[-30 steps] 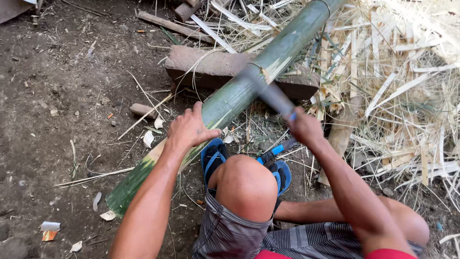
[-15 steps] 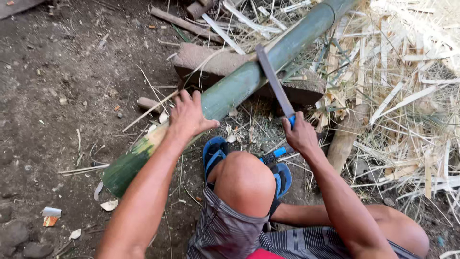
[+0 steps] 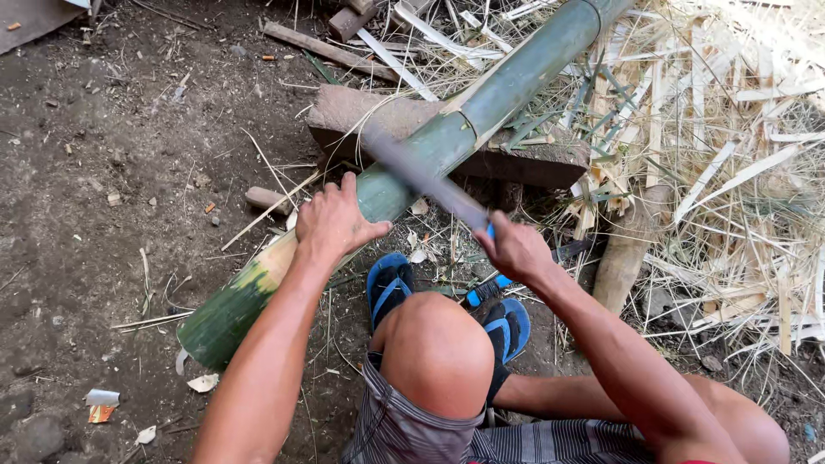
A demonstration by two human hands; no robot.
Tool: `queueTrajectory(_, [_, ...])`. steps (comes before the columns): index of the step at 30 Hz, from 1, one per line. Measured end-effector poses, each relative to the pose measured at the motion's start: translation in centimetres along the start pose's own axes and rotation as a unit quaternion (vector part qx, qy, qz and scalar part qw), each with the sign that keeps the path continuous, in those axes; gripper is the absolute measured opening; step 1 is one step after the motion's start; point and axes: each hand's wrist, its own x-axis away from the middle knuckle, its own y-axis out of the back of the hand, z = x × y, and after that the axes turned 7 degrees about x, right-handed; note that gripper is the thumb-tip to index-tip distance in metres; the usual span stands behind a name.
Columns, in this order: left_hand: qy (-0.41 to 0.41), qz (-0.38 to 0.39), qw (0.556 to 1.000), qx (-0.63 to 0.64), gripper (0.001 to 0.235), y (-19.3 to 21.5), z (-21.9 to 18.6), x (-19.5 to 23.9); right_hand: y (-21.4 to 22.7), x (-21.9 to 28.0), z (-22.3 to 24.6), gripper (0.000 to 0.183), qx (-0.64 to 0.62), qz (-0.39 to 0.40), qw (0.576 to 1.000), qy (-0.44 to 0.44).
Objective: The person sits on the ground and uses a machete to shave the outer layer of a bamboo pole resting on a brick. The person repeatedly strikes the bamboo with the machete to remove the green outer skin, creating a pile of shavings.
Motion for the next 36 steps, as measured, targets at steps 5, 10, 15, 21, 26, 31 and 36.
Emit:
queueTrajectory(5, [0.002,0.014,1.000,0.006,0.120,-0.7,0.2,0.6,0.9,-2.7,-4.2,0.058,-0.119,-0.189,0.957,-0.187])
queueTrajectory(10, [0.012,0.028,0.999,0.018,0.113,0.0,0.2,-0.2,1.1,-1.7,-2.5,0.046,-0.067,-0.086,0.980,-0.167])
queueTrajectory(15, [0.025,0.060,0.998,0.024,0.110,0.6,0.8,-0.3,-0.9,-0.1,1.0,0.053,0.044,-0.043,0.993,0.105])
queueTrajectory(21, [0.041,0.072,0.995,0.047,0.110,2.1,0.2,-0.5,-1.4,-1.3,-0.1,0.046,-0.092,-0.092,0.990,-0.059])
queueTrajectory(26, [0.015,0.062,0.996,0.061,0.107,1.3,1.0,0.0,-3.4,-2.1,-4.4,0.048,-0.091,-0.154,0.969,-0.173])
queueTrajectory(31, [0.025,0.131,0.989,0.070,0.108,1.9,1.1,-0.1,0.1,-1.8,-6.9,0.057,-0.083,-0.158,0.964,-0.198])
queueTrajectory(36, [0.048,0.157,0.978,0.129,0.103,1.4,2.0,-0.5,-0.1,3.0,-1.5,0.052,-0.032,-0.032,0.995,-0.093])
